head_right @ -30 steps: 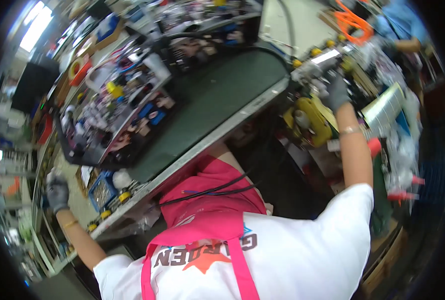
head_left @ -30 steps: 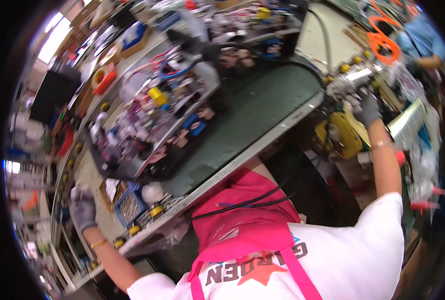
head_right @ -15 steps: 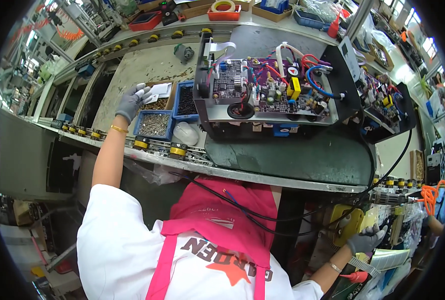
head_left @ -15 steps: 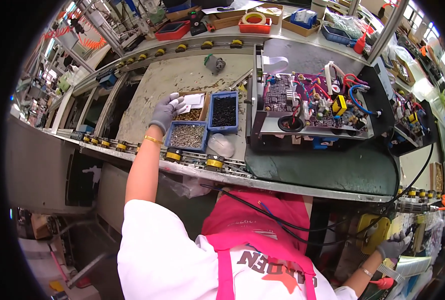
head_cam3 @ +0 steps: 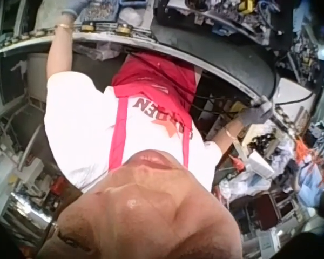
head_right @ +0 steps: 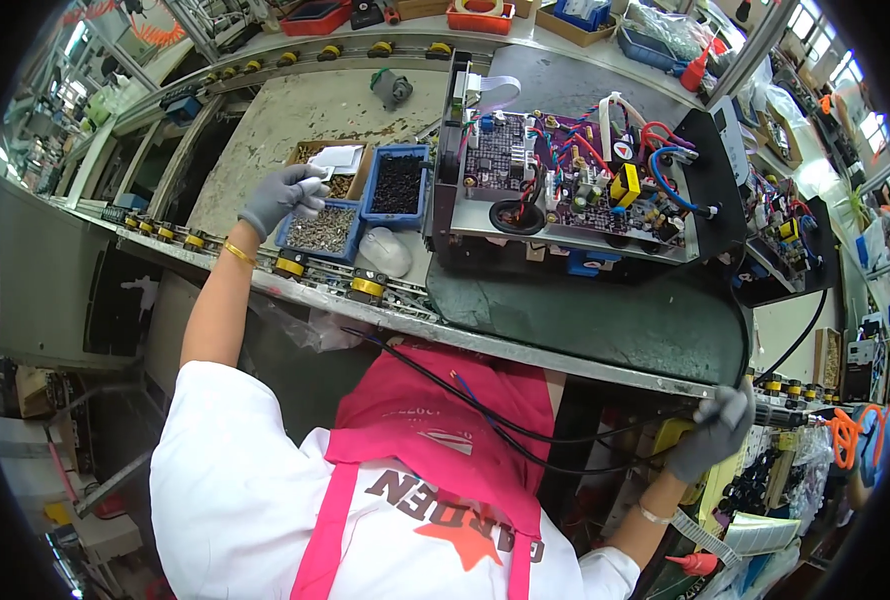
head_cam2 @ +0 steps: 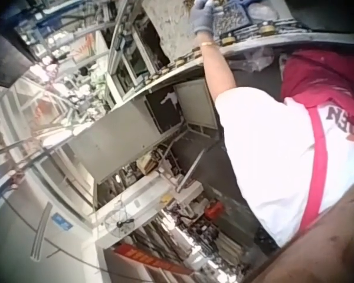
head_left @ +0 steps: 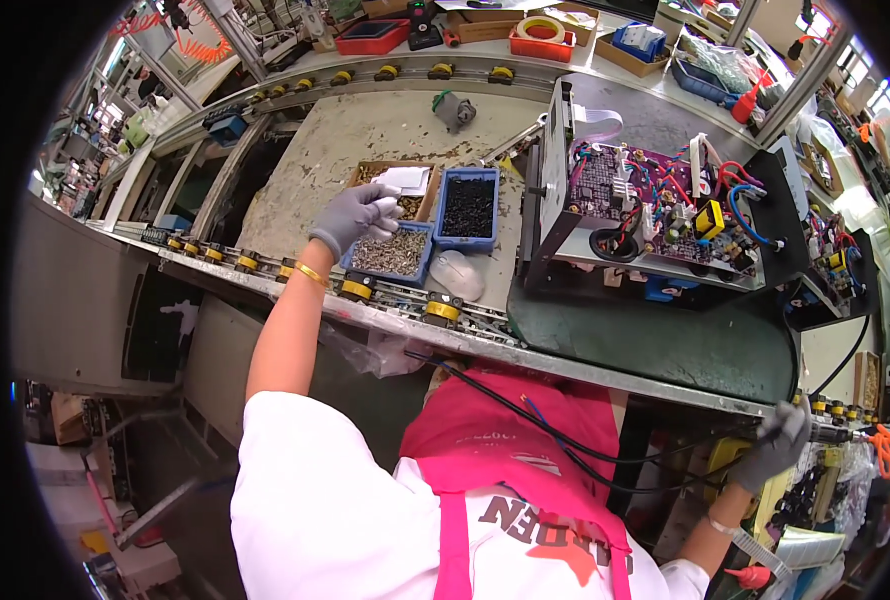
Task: Assembling and applying labels to electronic power units on a factory production line.
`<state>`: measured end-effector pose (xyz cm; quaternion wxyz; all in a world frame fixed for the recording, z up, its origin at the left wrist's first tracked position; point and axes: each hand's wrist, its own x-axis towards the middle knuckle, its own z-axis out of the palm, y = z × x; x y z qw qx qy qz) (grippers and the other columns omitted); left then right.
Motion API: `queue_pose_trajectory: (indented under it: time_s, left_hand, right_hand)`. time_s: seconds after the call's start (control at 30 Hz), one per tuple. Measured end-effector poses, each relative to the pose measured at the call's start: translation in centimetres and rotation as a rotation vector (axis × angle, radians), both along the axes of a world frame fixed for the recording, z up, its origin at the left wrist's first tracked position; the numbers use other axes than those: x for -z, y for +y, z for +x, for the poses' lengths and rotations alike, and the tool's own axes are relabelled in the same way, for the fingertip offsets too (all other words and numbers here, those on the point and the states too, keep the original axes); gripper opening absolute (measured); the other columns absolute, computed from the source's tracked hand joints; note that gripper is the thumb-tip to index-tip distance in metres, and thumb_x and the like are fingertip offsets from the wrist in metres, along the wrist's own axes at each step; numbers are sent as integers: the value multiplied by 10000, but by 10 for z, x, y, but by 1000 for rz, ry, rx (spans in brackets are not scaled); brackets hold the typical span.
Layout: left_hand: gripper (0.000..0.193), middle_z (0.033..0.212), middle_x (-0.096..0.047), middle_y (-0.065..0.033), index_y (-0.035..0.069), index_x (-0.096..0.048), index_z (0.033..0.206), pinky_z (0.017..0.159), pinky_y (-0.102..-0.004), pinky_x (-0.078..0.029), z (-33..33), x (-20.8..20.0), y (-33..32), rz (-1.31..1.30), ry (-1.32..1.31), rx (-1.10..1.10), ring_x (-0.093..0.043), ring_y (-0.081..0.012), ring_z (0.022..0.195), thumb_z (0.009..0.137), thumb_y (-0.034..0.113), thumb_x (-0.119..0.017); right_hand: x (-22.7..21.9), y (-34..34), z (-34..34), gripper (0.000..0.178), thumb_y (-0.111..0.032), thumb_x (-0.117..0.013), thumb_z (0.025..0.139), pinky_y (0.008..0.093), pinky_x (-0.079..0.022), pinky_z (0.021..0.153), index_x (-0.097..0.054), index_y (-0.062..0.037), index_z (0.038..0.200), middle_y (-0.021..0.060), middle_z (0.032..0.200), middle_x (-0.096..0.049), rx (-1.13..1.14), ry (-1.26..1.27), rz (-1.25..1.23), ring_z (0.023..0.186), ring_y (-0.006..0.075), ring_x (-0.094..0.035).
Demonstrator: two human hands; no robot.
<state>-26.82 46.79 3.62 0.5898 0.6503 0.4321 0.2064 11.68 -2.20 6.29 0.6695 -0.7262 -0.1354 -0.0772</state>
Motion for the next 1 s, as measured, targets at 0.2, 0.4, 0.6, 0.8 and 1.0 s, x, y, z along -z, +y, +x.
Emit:
queue_pose_trajectory:
  time_s: [0.2, 0.4, 0.6, 0.8, 1.0]
  left_hand:
    - [362, 1063, -614, -131, -16, -512, 1216, 843, -299, -460, 95, -65, -101, 668, -270, 56, -595, -195, 940, 910, 177, -534]
    - [690, 1344, -370, -249, -78, -292, 1349, 1040, -407, -288, 155, -75, -176, 1142, -359, 51, -377, -356, 1247, 902, 405, -499]
    - [579, 1362, -344, -229, -98, -273, 1350, 1030, -379, -307, 191, -52, -194, 1015, -546, -282, -390, -317, 1240, 955, 301, -413]
    - [448, 1299, -442, -209, -92, -371, 1291, 1012, -366, -343, 210, -60, -166, 984, -670, -295, -456, -286, 1187, 976, 216, -295]
    - [520, 1237, -510, -145, -10, -362, 1325, 891, -361, -474, 238, -61, -48, 516, -879, 173, -569, -245, 1052, 982, 381, -347]
  right_hand:
    - [-14, 89, 26, 288, -175, -526, 909, 323, -416, 934, -594, -12, 1136, 134, 1123, -610, -43, -493, -294, 1055, 211, -562]
    - [-10, 125, 50, 238, -203, -528, 911, 313, -440, 838, -618, -25, 1043, 130, 984, -633, -345, -144, -262, 949, 222, -593]
    - [-45, 134, 64, 402, -197, -653, 772, 392, -419, 868, -545, -100, 1147, 125, 1124, -573, 165, -966, -589, 1059, 294, -519]
    - [-36, 113, 54, 177, -173, -660, 779, 337, -419, 555, -594, -23, 846, 121, 699, -571, -199, -315, -275, 586, 249, -516]
    - [-61, 79, -87, 212, -156, -686, 784, 385, -356, 448, -550, -7, 716, 124, 561, -440, -592, -597, -376, 458, 306, -450]
